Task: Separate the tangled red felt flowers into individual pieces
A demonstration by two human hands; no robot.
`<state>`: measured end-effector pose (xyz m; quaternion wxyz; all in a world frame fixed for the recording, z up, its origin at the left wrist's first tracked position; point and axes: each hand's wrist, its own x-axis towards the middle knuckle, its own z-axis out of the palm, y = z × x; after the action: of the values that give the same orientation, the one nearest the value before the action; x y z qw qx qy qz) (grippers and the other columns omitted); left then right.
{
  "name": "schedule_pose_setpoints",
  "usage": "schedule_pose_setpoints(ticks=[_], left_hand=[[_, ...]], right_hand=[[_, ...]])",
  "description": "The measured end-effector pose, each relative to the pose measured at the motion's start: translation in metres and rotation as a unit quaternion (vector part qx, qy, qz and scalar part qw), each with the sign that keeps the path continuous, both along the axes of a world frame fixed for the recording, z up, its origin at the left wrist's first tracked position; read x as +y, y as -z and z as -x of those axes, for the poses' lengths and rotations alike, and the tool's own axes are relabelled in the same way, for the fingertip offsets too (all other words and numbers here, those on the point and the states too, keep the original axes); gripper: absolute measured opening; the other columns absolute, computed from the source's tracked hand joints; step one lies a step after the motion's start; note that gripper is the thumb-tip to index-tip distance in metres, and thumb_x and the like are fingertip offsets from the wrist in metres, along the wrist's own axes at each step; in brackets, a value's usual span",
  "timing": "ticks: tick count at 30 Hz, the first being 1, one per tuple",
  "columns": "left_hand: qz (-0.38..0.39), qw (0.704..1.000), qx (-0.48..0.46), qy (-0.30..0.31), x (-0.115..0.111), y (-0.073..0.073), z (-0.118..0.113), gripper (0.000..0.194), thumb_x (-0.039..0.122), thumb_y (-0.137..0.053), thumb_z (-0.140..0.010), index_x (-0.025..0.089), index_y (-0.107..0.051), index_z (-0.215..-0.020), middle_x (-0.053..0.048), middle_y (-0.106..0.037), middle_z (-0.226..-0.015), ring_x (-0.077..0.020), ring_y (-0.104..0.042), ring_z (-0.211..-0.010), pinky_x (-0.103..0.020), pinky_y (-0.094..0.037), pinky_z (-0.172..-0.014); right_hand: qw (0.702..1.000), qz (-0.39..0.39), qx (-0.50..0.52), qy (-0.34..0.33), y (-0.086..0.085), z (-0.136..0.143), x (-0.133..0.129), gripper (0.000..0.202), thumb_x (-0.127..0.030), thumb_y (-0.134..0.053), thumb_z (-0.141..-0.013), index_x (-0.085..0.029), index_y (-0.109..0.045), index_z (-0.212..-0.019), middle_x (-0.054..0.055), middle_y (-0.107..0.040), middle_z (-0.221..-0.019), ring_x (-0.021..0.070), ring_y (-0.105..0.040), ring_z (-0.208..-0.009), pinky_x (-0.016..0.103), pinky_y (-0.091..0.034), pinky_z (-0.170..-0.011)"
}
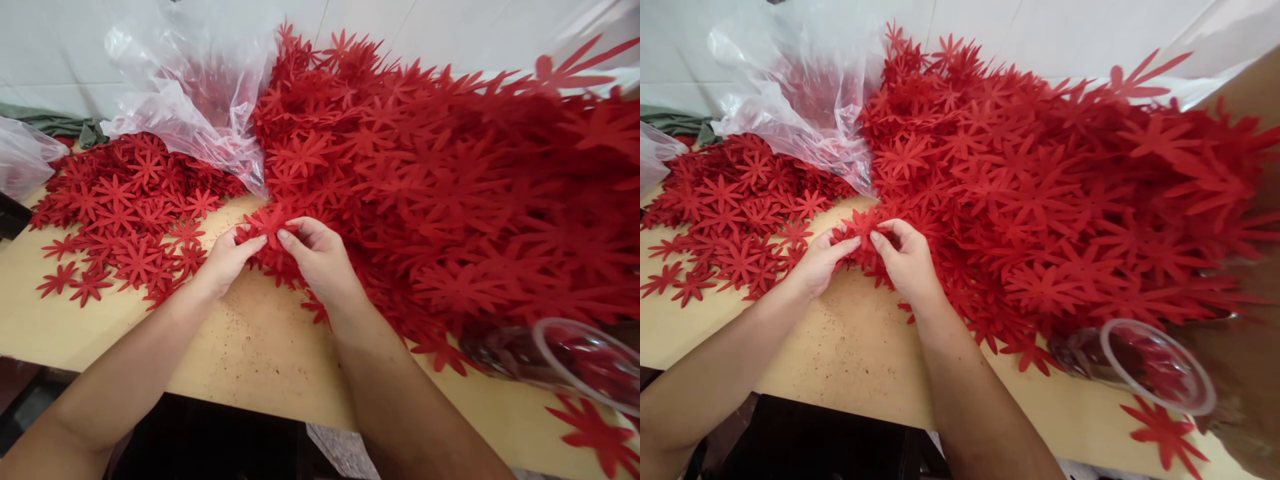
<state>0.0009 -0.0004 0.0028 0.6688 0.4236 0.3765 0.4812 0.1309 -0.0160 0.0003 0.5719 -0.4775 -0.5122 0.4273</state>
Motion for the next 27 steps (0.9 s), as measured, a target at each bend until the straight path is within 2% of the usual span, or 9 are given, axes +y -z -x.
schedule_pose_setpoints(ticks=[3, 6, 8, 11, 13, 16, 19, 22, 27], left_hand=[[-0.004, 1.0, 0.018, 0.018, -0.001, -0.002, 0.0, 0.018, 0.016, -0.069, -0.063, 0.014, -0.061, -0.079, 0.001, -0.065, -0.074, -0.0088, -0.058, -0.07, -0.028, -0.044, -0.079], [0.004, 0.999, 0.033, 0.015, -0.001, -0.002, 0.0, 0.017, 0.014, -0.07, -0.061, 0.015, -0.058, -0.074, 0.004, -0.062, -0.069, -0.0062, -0.054, -0.061, -0.025, -0.043, -0.07], [0.01, 1.0, 0.025, 0.006, -0.001, -0.002, 0.0, 0.017, 0.014, -0.069, -0.062, 0.015, -0.058, -0.075, 0.004, -0.062, -0.068, -0.006, -0.055, -0.061, -0.024, -0.043, -0.07], [0.011, 1.0, 0.004, 0.002, -0.001, -0.003, -0.001, 0.018, 0.015, -0.069, -0.063, 0.014, -0.061, -0.08, 0.003, -0.065, -0.071, -0.0076, -0.058, -0.068, -0.025, -0.045, -0.077], [0.007, 1.0, 0.002, 0.01, -0.001, -0.003, -0.001, 0.018, 0.018, -0.07, -0.064, 0.014, -0.062, -0.08, 0.002, -0.066, -0.072, -0.0085, -0.059, -0.072, -0.025, -0.045, -0.078], [-0.006, 1.0, 0.013, 0.012, -0.002, -0.002, -0.002, 0.017, 0.022, -0.071, -0.064, 0.015, -0.062, -0.076, 0.002, -0.065, -0.07, -0.008, -0.058, -0.07, -0.025, -0.045, -0.077], [-0.015, 1.0, 0.027, 0.002, -0.002, 0.0, -0.002, 0.015, 0.025, -0.07, -0.066, 0.016, -0.059, -0.07, 0.004, -0.061, -0.065, -0.0061, -0.056, -0.063, -0.024, -0.045, -0.075], [-0.019, 0.999, 0.04, -0.005, 0.0, 0.002, -0.002, 0.015, 0.025, -0.07, -0.066, 0.016, -0.059, -0.066, 0.005, -0.06, -0.062, -0.0056, -0.054, -0.06, -0.023, -0.044, -0.073], [-0.008, 0.998, 0.047, -0.032, 0.001, 0.001, -0.002, 0.014, 0.022, -0.071, -0.063, 0.016, -0.062, -0.071, 0.004, -0.062, -0.067, -0.0061, -0.055, -0.064, -0.023, -0.044, -0.075]], right_hand=[[1.0, 0.005, 0.003, 0.028, 0.002, -0.001, 0.001, 0.028, -0.045, -0.063, -0.069, -0.019, -0.053, -0.066, -0.003, -0.052, -0.061, 0.0093, -0.048, -0.058, 0.026, -0.043, -0.061], [0.998, 0.006, 0.026, 0.049, 0.001, 0.0, 0.001, 0.027, -0.045, -0.064, -0.068, -0.02, -0.053, -0.067, -0.003, -0.053, -0.06, 0.0099, -0.049, -0.058, 0.026, -0.044, -0.06], [0.998, 0.0, 0.039, 0.056, 0.0, 0.0, 0.001, 0.026, -0.045, -0.064, -0.07, -0.021, -0.053, -0.069, -0.003, -0.054, -0.062, 0.0102, -0.051, -0.059, 0.026, -0.045, -0.061], [0.998, -0.001, 0.064, 0.028, -0.004, -0.001, -0.001, 0.03, -0.051, -0.062, -0.071, -0.022, -0.055, -0.077, -0.001, -0.06, -0.072, 0.0112, -0.056, -0.067, 0.026, -0.048, -0.064], [0.997, 0.012, 0.073, -0.011, -0.005, 0.0, -0.001, 0.035, -0.052, -0.067, -0.065, -0.023, -0.057, -0.081, 0.0, -0.062, -0.077, 0.0118, -0.058, -0.07, 0.026, -0.049, -0.066], [0.997, 0.022, 0.056, -0.038, -0.003, 0.002, -0.002, 0.035, -0.048, -0.073, -0.059, -0.021, -0.058, -0.074, -0.001, -0.061, -0.07, 0.0113, -0.056, -0.065, 0.027, -0.049, -0.065], [0.998, 0.011, 0.061, -0.004, -0.001, 0.001, 0.0, 0.029, -0.046, -0.069, -0.063, -0.021, -0.056, -0.067, -0.003, -0.056, -0.061, 0.0107, -0.054, -0.061, 0.028, -0.049, -0.065], [0.995, 0.007, 0.092, 0.038, 0.0, -0.004, 0.004, 0.026, -0.041, -0.07, -0.062, -0.022, -0.055, -0.07, -0.003, -0.058, -0.064, 0.0111, -0.055, -0.064, 0.029, -0.049, -0.068], [0.994, 0.015, 0.071, 0.08, -0.004, -0.01, 0.005, 0.023, -0.039, -0.068, -0.064, -0.022, -0.055, -0.071, -0.002, -0.057, -0.064, 0.0109, -0.052, -0.057, 0.027, -0.047, -0.056]])
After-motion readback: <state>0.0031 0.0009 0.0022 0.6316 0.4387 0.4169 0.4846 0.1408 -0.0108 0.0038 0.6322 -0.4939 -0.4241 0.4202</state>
